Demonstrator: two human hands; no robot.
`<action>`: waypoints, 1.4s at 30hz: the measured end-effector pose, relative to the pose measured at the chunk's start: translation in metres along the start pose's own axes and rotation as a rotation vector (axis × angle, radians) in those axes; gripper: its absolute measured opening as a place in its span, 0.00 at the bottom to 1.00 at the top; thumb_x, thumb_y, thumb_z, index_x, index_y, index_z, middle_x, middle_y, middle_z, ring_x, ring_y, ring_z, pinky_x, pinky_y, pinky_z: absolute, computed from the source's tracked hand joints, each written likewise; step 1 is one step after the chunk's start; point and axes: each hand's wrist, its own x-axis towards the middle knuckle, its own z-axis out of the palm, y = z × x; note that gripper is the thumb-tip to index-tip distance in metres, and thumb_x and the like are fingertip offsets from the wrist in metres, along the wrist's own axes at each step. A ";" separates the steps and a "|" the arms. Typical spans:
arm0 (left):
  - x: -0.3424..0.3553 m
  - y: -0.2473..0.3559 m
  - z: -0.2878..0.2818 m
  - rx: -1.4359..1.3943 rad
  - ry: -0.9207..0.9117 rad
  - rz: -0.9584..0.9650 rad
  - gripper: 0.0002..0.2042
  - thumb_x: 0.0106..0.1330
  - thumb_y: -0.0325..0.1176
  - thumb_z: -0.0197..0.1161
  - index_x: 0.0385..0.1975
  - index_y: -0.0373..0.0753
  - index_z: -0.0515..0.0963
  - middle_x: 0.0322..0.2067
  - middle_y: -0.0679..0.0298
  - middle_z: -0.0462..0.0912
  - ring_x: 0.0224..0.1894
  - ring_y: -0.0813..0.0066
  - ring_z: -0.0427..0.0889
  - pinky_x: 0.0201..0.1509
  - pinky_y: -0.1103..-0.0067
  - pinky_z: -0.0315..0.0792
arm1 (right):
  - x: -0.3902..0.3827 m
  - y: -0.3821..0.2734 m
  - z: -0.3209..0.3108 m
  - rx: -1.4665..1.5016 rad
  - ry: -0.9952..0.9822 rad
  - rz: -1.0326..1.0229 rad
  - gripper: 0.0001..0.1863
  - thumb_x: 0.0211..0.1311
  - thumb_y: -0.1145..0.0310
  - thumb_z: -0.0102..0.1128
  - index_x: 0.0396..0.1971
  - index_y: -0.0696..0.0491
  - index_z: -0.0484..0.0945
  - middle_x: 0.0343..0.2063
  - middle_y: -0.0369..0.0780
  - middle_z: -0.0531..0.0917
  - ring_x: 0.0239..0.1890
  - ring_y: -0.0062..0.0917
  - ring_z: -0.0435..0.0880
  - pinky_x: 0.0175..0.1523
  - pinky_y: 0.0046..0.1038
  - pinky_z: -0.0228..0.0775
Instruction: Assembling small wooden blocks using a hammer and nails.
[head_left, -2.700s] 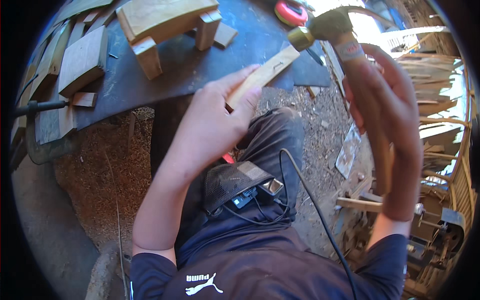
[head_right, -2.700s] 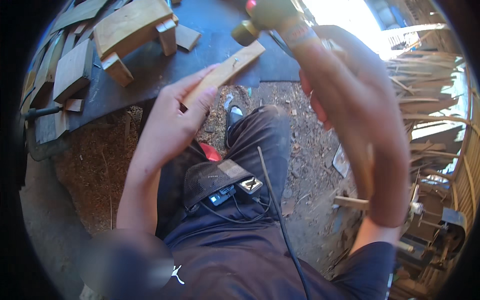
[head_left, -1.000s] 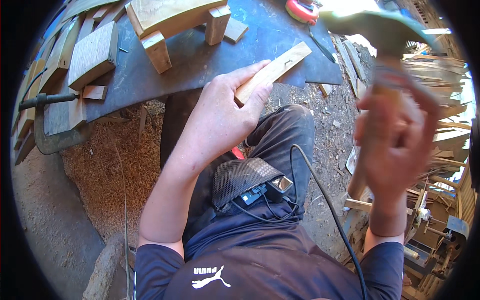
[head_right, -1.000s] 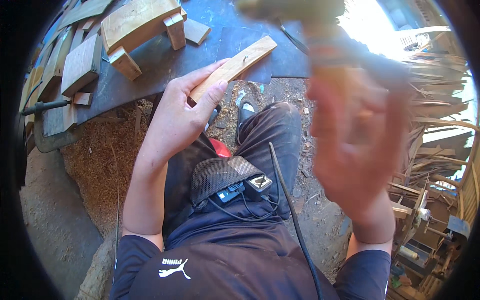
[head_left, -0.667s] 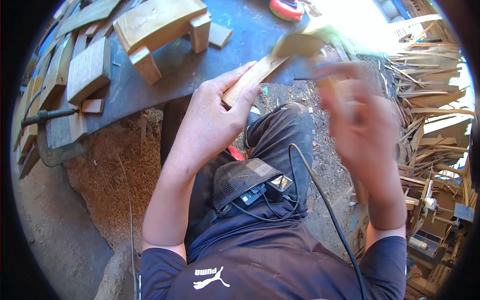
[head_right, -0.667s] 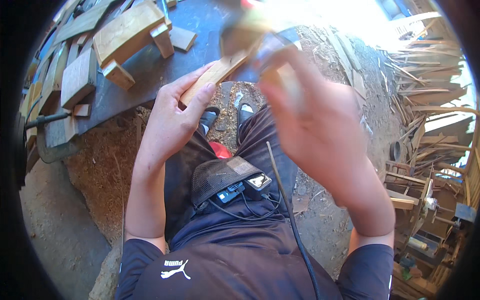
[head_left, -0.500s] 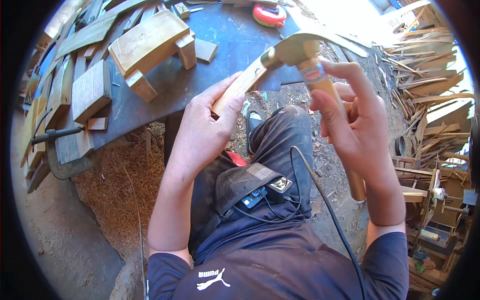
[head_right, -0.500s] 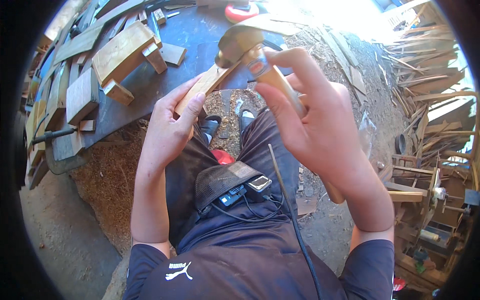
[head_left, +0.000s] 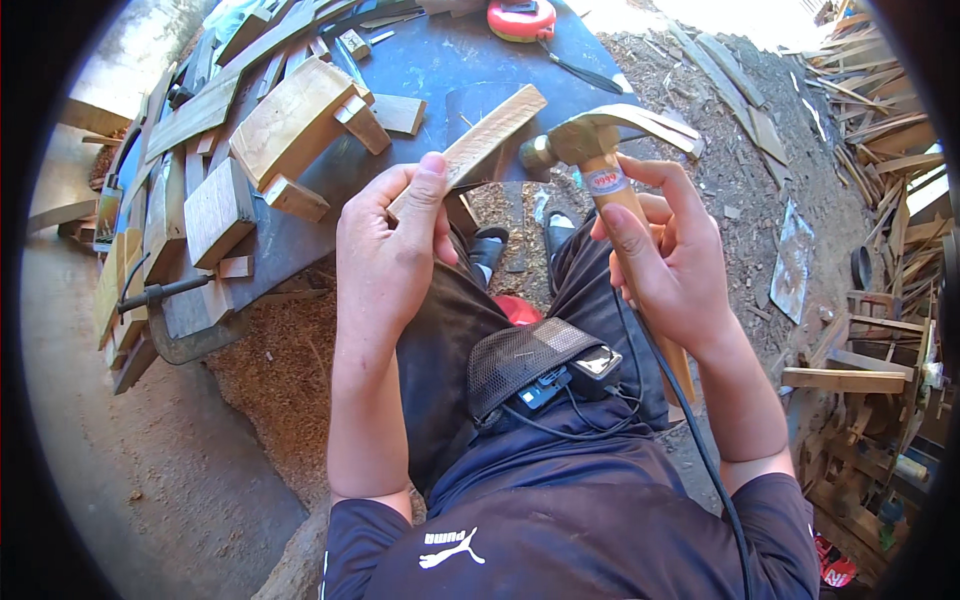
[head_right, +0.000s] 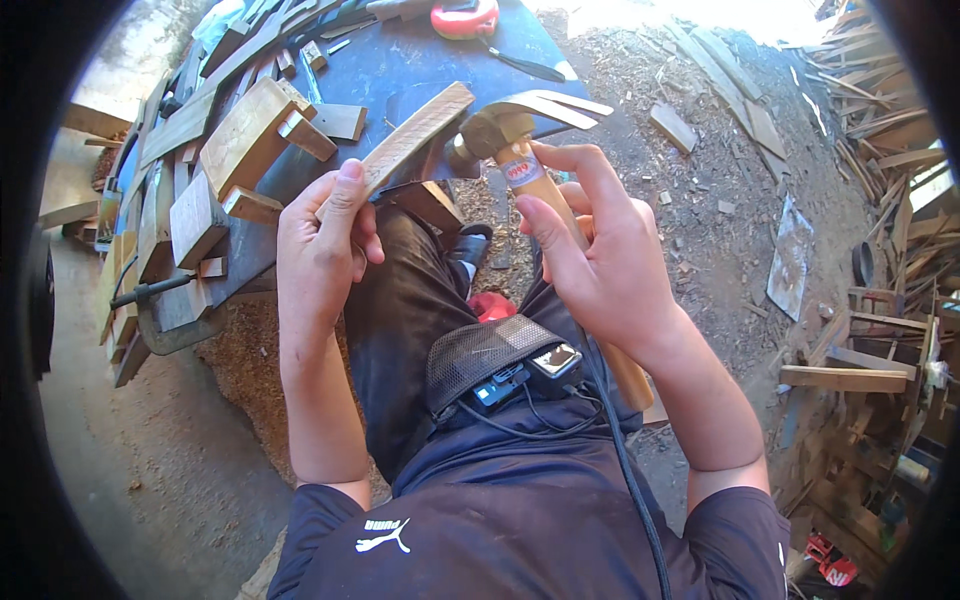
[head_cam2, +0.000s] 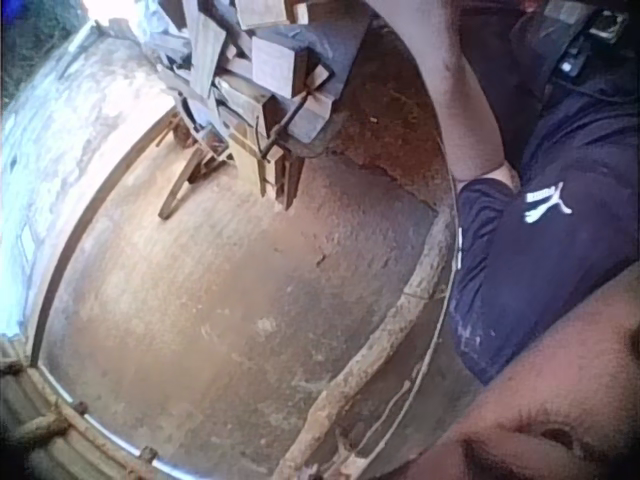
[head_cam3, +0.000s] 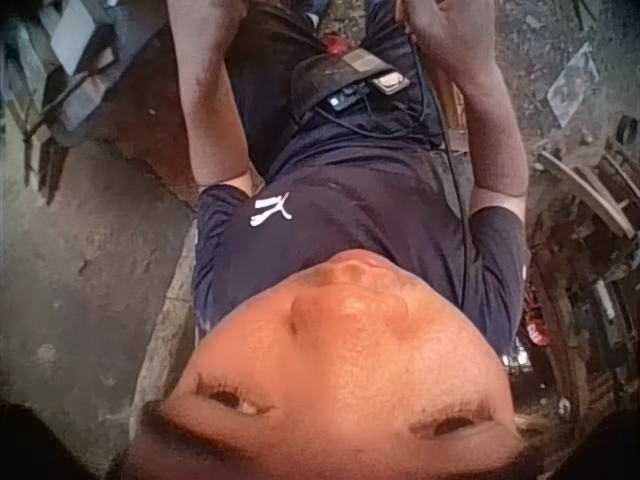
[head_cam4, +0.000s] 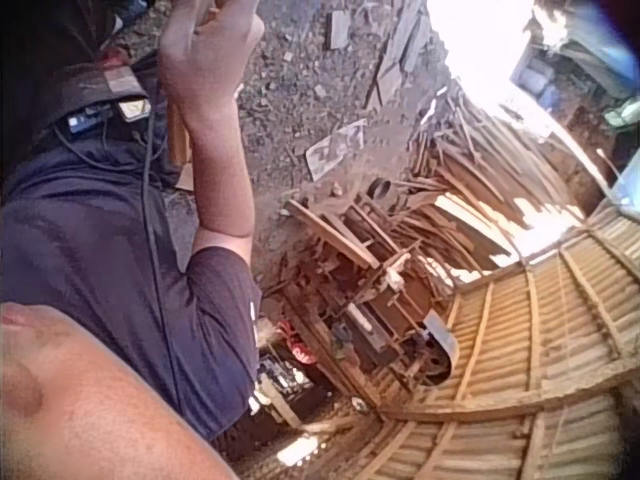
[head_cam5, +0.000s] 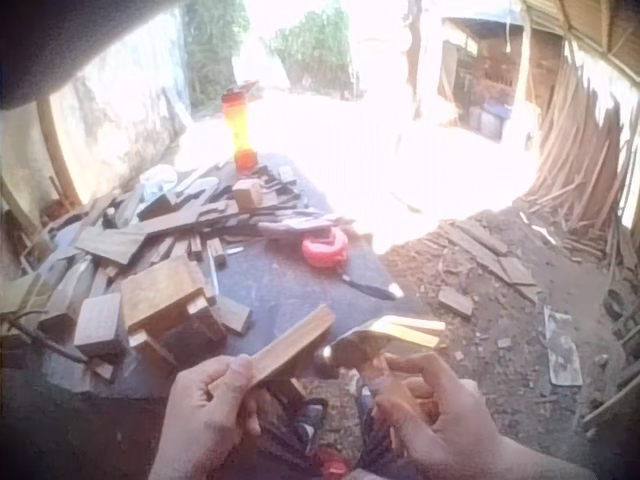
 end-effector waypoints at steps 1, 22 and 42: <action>0.001 -0.001 -0.002 -0.050 0.005 -0.015 0.21 0.79 0.52 0.58 0.41 0.38 0.82 0.20 0.73 0.74 0.17 0.88 0.74 0.16 0.88 0.58 | 0.002 0.004 0.002 0.012 0.003 0.002 0.18 0.74 0.71 0.62 0.59 0.58 0.72 0.27 0.39 0.87 0.22 0.15 0.82 0.27 0.20 0.72; 0.012 -0.005 0.002 0.824 0.308 0.534 0.16 0.64 0.40 0.74 0.45 0.35 0.87 0.33 0.56 0.77 0.38 0.55 0.79 0.45 0.63 0.74 | 0.033 -0.050 -0.011 -0.371 0.035 -0.483 0.19 0.74 0.66 0.65 0.60 0.53 0.76 0.27 0.37 0.86 0.18 0.11 0.76 0.23 0.17 0.62; 0.002 -0.019 0.014 0.728 0.352 0.527 0.12 0.62 0.38 0.72 0.33 0.34 0.83 0.43 0.52 0.79 0.48 0.52 0.78 0.49 0.63 0.78 | 0.051 -0.071 -0.008 -0.565 0.032 -0.251 0.16 0.73 0.73 0.62 0.59 0.53 0.79 0.28 0.36 0.85 0.18 0.12 0.71 0.23 0.20 0.61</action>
